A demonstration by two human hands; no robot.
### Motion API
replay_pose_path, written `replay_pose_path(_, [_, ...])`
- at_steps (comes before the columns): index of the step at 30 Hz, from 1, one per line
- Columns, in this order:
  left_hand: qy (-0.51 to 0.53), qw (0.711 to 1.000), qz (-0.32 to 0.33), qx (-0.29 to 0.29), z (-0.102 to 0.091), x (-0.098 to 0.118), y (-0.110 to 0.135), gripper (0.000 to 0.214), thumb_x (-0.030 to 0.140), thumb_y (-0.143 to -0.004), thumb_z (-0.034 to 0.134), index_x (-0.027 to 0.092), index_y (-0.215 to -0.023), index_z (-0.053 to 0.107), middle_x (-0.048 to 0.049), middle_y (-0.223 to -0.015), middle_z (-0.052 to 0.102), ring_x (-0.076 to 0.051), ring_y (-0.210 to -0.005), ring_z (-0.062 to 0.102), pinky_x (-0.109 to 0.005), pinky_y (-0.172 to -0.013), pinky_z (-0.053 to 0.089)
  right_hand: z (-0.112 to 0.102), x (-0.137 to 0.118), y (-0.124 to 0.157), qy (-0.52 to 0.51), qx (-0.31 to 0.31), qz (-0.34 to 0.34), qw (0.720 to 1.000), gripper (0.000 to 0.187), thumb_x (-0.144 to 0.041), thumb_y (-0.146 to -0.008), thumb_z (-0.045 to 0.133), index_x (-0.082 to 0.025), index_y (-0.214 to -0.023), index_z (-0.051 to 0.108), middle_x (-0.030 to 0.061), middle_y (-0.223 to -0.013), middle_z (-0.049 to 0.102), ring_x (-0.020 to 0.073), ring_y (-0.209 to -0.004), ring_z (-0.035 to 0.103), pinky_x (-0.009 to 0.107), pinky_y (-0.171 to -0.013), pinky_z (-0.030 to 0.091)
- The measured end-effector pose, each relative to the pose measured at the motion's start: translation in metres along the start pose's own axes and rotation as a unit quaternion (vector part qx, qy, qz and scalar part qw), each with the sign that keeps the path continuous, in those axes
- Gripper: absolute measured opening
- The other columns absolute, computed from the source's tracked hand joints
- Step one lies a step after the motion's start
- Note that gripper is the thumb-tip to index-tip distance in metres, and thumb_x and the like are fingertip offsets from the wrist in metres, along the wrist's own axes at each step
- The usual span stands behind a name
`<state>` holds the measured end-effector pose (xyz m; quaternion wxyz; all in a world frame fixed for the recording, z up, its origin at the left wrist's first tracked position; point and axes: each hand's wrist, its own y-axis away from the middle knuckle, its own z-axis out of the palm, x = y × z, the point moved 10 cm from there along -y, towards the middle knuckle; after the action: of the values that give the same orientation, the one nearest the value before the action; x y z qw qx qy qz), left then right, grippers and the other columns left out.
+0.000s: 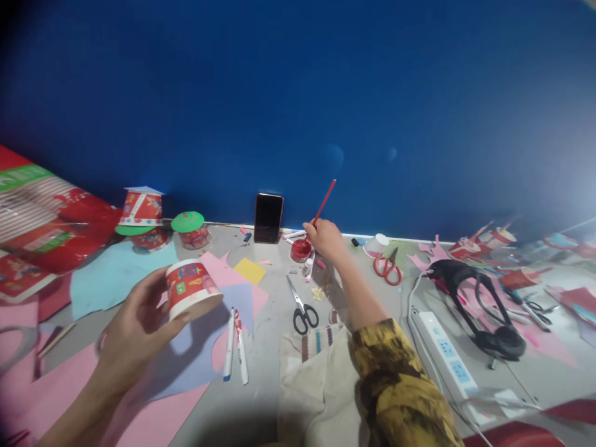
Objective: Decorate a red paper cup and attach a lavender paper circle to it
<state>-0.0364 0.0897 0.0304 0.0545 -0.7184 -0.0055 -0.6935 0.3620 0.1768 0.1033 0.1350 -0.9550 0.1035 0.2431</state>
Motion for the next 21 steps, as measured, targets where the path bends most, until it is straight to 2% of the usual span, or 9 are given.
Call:
replay_pose_path(2, [0.003, 1.000, 0.000, 0.008, -0.003, 0.001, -0.001, 0.089, 0.042, -0.063, 0.095, 0.026, -0.142, 0.058, -0.0133, -0.156, 0.063, -0.041, -0.152, 0.054, -0.048, -0.116, 0.058, 0.009, 0.001, -0.004, 0.031, -0.026, 0.017, 0.999, 0.028, -0.032, -0.102, 0.067, -0.019, -0.079, 0.074, 0.0082, -0.083, 0.081, 0.0208, -0.078, 0.072, 0.027, -0.073, 0.045])
replay_pose_path(5, [0.001, 1.000, 0.010, 0.009, -0.004, 0.005, -0.001, 0.090, 0.038, -0.060, 0.098, 0.026, -0.141, 0.061, -0.0140, -0.153, 0.065, -0.041, -0.148, 0.058, -0.047, -0.111, 0.060, 0.001, 0.000, 0.001, 0.066, -0.034, 0.038, 0.997, 0.021, -0.035, -0.101, 0.069, -0.017, -0.095, 0.079, 0.0114, -0.095, 0.083, 0.0245, -0.089, 0.074, 0.029, -0.076, 0.046])
replay_pose_path(7, [0.011, 0.999, 0.032, 0.032, -0.009, 0.014, 0.000, 0.089, 0.034, -0.058, 0.098, 0.024, -0.139, 0.063, -0.0143, -0.150, 0.068, -0.040, -0.145, 0.060, -0.047, -0.110, 0.060, -0.012, -0.005, 0.019, 0.085, -0.011, 0.044, 0.995, 0.028, -0.041, -0.103, 0.067, -0.016, -0.112, 0.078, 0.0152, -0.107, 0.082, 0.0285, -0.098, 0.073, 0.032, -0.081, 0.046])
replay_pose_path(9, [0.025, 0.996, 0.048, 0.070, -0.016, 0.022, 0.001, 0.086, 0.031, -0.058, 0.098, 0.021, -0.137, 0.066, -0.0135, -0.144, 0.071, -0.036, -0.138, 0.064, -0.045, -0.109, 0.059, -0.019, -0.017, 0.051, 0.093, 0.006, 0.034, 0.995, 0.032, -0.042, -0.110, 0.056, -0.019, -0.111, 0.077, 0.0128, -0.104, 0.081, 0.0276, -0.096, 0.072, 0.033, -0.081, 0.045])
replay_pose_path(11, [0.059, 0.992, 0.061, 0.097, -0.020, 0.030, 0.001, 0.082, 0.028, -0.058, 0.098, 0.018, -0.134, 0.069, -0.0130, -0.138, 0.074, -0.032, -0.128, 0.069, -0.043, -0.106, 0.060, 0.001, -0.053, 0.097, 0.069, -0.048, -0.087, 0.993, 0.032, -0.038, -0.112, 0.051, -0.020, -0.102, 0.076, 0.0083, -0.093, 0.079, 0.0230, -0.084, 0.070, 0.032, -0.077, 0.045])
replay_pose_path(12, [0.078, 0.991, 0.060, 0.093, -0.019, 0.031, 0.000, 0.080, 0.028, -0.058, 0.098, 0.018, -0.132, 0.070, -0.0125, -0.137, 0.075, -0.031, -0.125, 0.069, -0.041, -0.103, 0.060, 0.022, -0.075, 0.128, 0.051, -0.120, -0.172, 0.976, 0.029, -0.033, -0.111, 0.052, -0.021, -0.100, 0.076, 0.0071, -0.094, 0.079, 0.0211, -0.083, 0.069, 0.030, -0.075, 0.045])
replay_pose_path(15, [0.110, 0.990, 0.045, 0.080, -0.019, 0.033, -0.001, 0.073, 0.028, -0.061, 0.098, 0.018, -0.129, 0.071, -0.0112, -0.135, 0.075, -0.029, -0.125, 0.069, -0.038, -0.102, 0.059, 0.082, -0.117, 0.225, 0.082, -0.302, -0.373, 0.874, 0.019, -0.020, -0.106, 0.057, -0.023, -0.110, 0.075, 0.0077, -0.108, 0.077, 0.0200, -0.090, 0.068, 0.028, -0.068, 0.042])
replay_pose_path(17, [0.121, 0.989, 0.035, 0.080, -0.022, 0.033, 0.001, 0.072, 0.029, -0.063, 0.098, 0.019, -0.129, 0.070, -0.0110, -0.135, 0.074, -0.029, -0.127, 0.068, -0.038, -0.104, 0.058, 0.106, -0.120, 0.254, 0.130, -0.340, -0.392, 0.845, 0.022, -0.019, -0.106, 0.057, -0.024, -0.118, 0.074, 0.0084, -0.112, 0.074, 0.0198, -0.090, 0.065, 0.028, -0.065, 0.040])
replay_pose_path(21, [0.139, 0.988, 0.031, 0.054, -0.023, 0.041, 0.017, 0.081, 0.031, -0.058, 0.102, 0.020, -0.130, 0.068, -0.0120, -0.138, 0.073, -0.034, -0.131, 0.066, -0.041, -0.104, 0.059, 0.117, -0.132, 0.254, 0.168, -0.307, -0.400, 0.847, 0.027, -0.016, -0.105, 0.058, -0.024, -0.127, 0.071, 0.0106, -0.121, 0.068, 0.0228, -0.098, 0.065, 0.029, -0.065, 0.045])
